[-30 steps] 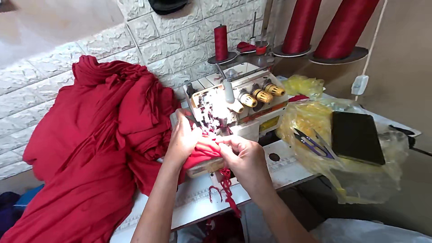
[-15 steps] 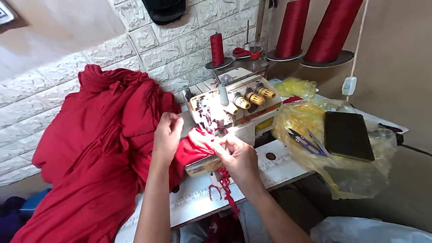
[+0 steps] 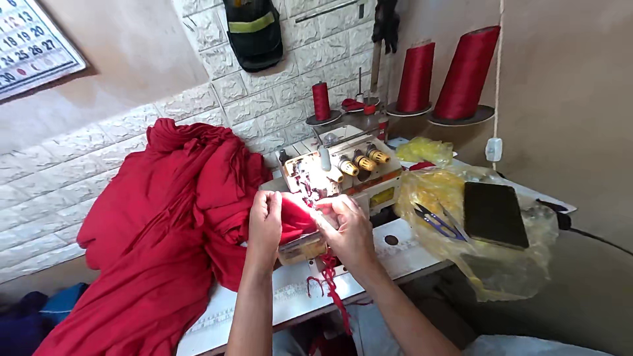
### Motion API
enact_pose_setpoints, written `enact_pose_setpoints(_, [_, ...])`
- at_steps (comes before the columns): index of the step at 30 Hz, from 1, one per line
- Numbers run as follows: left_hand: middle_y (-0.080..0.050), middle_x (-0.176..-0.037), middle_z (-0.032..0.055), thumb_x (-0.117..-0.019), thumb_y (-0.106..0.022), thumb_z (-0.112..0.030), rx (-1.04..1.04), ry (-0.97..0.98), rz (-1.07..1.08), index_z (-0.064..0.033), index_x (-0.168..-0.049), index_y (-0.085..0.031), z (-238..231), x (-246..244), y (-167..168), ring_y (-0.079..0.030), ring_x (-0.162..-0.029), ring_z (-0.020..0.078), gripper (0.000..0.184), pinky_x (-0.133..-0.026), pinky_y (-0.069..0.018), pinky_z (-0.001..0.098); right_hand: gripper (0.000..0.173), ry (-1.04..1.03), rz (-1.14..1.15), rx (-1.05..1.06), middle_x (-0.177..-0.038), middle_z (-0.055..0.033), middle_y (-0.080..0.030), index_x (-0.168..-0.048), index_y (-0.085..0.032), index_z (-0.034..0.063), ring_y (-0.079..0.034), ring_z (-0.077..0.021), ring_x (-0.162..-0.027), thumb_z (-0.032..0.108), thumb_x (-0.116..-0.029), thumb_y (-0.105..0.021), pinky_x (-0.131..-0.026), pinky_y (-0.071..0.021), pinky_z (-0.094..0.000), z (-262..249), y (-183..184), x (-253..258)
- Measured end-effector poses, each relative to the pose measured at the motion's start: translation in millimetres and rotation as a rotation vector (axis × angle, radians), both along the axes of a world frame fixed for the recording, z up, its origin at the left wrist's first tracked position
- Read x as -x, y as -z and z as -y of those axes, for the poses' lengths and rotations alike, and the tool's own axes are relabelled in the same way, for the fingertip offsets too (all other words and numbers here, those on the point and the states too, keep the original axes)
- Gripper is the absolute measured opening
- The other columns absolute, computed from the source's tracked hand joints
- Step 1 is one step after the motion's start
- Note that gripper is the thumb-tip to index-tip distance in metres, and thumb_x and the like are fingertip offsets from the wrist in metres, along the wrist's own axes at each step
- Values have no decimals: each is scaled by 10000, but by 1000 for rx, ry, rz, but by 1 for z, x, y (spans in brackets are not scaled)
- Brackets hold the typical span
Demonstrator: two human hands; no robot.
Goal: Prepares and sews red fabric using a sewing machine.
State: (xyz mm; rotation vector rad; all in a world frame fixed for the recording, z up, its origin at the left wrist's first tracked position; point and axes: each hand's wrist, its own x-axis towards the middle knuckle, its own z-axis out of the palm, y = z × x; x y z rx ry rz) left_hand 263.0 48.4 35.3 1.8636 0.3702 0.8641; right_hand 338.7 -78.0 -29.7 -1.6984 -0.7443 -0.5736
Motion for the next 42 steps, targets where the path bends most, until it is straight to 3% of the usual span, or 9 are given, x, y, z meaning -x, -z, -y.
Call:
enact_pose_setpoints(6, [-601, -994, 87, -1095, -424, -119, 507, 29, 190, -20, -1196, -517, 8, -18, -2, -619, -907, 146, 169, -842, -532, 328, 369, -190, -66, 68, -1015, -76, -722, -1032, -771, 80, -652, -255, -1009, 418, -887, -740, -957, -460, -538, -3, -11, -10])
enact_pose_setpoints(9, [-653, -1073, 132, -1031, -582, -92, 504, 22, 179, 24, -1319, -520, 7, -21, -2, -654, -949, 162, 316, -849, -551, 323, 348, -188, -40, 75, -965, -82, -729, -968, -783, 81, -664, -267, -993, 417, -894, -730, -952, -453, -548, -7, -13, -9])
enact_pose_setpoints(18, [-663, -919, 96, -938, -671, 29, 477, 0, 236, 32, -1242, -599, 10, -21, -1, -639, -728, 115, 312, -685, -554, 260, 228, -248, -17, -28, -858, -27, -705, -863, -766, 90, -642, -168, -895, 296, -934, -699, -954, -416, -484, -8, -7, -13])
enact_pose_setpoints(23, [-690, -920, 44, -929, -726, -67, 115, 23, 95, -5, -1240, -627, 8, -6, -6, -646, -794, 65, 333, -768, -546, 254, 296, -474, -139, -42, -953, -31, -736, -974, -787, 75, -661, -130, -970, 357, -933, -706, -952, -474, -437, -7, -14, -14])
enact_pose_setpoints(26, [-718, -793, 18, -1023, -628, -282, -239, -153, -13, -51, -1108, -650, -8, 10, -16, -691, -709, 108, 247, -710, -580, 338, 142, -732, -371, -264, -922, -10, -747, -1028, -766, 54, -688, -49, -843, 148, -942, -703, -783, -577, -241, 1, -24, -11])
enact_pose_setpoints(30, [-755, -787, 23, -1068, -551, -281, -305, -20, -87, -63, -950, -657, -27, 28, -27, -718, -687, 103, 270, -647, -582, 289, 144, -813, -602, -494, -806, -30, -711, -1081, -632, 27, -516, -5, -533, -23, -946, -638, -486, -405, -149, 9, -25, -8])
enact_pose_setpoints(33, [-729, -853, 10, -980, -680, -166, -452, 172, -199, -58, -945, -709, -40, 26, -20, -691, -782, 79, 117, -747, -577, 292, 316, -799, -613, -520, -859, -44, -725, -1250, -602, 41, -546, -12, -566, -43, -946, -621, -505, -420, -145, 13, -23, -8])
enact_pose_setpoints(36, [-734, -1071, 63, -957, -687, -154, -751, 223, -312, -54, -1003, -773, -50, 17, -8, -657, -1074, 201, 139, -954, -509, 442, 205, -793, -566, -513, -920, -45, -742, -1112, -728, 12, -572, -20, -606, -35, -952, -610, -544, -462, -151, 15, -23, -8])
enact_pose_setpoints(42, [-676, -1161, -5, -892, -697, -236, -823, 163, -82, -161, -913, -782, -41, 14, -12, -570, -1160, 206, 115, -982, -425, 503, 234, -770, -363, -165, -1070, -53, -739, -1145, -727, 33, -701, -87, -887, 49, -914, -699, -778, -593, -239, 17, -24, -16])
